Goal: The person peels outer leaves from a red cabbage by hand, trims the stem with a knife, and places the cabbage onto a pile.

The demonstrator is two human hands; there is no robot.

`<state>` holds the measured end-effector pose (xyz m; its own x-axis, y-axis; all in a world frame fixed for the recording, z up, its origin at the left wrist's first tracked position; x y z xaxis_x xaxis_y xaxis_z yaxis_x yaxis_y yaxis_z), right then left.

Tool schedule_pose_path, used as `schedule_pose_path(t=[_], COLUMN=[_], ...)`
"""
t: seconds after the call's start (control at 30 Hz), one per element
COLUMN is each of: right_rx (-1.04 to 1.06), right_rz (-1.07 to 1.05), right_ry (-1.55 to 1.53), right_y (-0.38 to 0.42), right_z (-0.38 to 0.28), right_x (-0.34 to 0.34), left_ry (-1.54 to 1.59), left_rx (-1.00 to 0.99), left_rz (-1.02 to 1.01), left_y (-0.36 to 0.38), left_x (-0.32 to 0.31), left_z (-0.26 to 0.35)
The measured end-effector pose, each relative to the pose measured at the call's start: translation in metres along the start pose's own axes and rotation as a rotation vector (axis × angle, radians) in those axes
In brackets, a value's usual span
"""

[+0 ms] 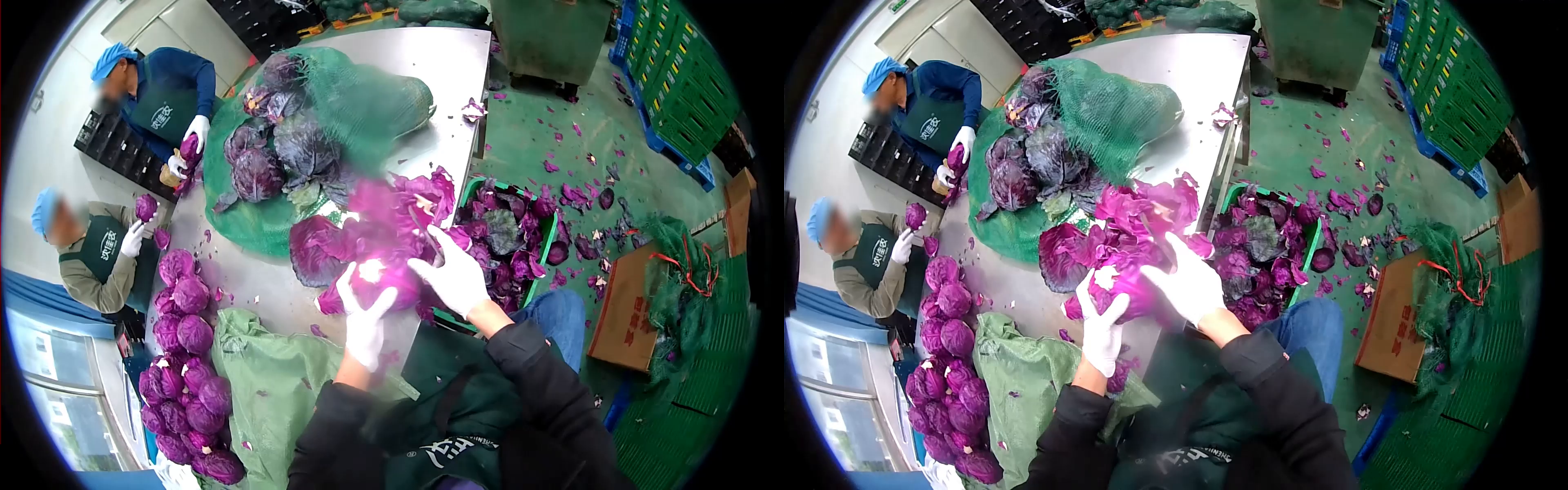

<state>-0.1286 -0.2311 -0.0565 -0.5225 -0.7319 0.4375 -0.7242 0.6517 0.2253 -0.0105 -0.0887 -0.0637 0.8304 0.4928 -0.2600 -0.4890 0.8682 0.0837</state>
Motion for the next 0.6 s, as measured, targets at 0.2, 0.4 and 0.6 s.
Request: schedule_pose_path(t=[0.2, 0.4, 0.6], right_rx=[0.015, 0.093, 0.235], right_rz=[0.144, -0.179, -0.026], right_ry=[-0.827, -0.482, -0.474], right_y=[-0.042, -0.006, 0.012], right_z=[0.037, -0.028, -0.037], right_x=[0.035, 0.017, 0.031], left_ry=[0.952, 0.738, 0.525], left_rx=[0.075, 0.05, 0.185], left_rz=[-0.253, -0.382, -0.278], left_y=[0.003, -0.005, -0.027], left_x=[0.043, 0.026, 0.018], left_z=[0.002, 0.018, 0.036])
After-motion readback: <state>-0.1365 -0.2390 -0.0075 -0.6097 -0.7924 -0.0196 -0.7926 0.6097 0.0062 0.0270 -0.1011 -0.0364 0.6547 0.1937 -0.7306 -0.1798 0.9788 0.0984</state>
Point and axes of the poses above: each hand's wrist, its own y-axis away from the middle knuckle, its own x-axis out of the back of the hand, z = x × y, the point moved 2 cm from there along -y, towards the middle knuckle, and after that the axes turned 15 degrees about -z, right-handed, at the moved point
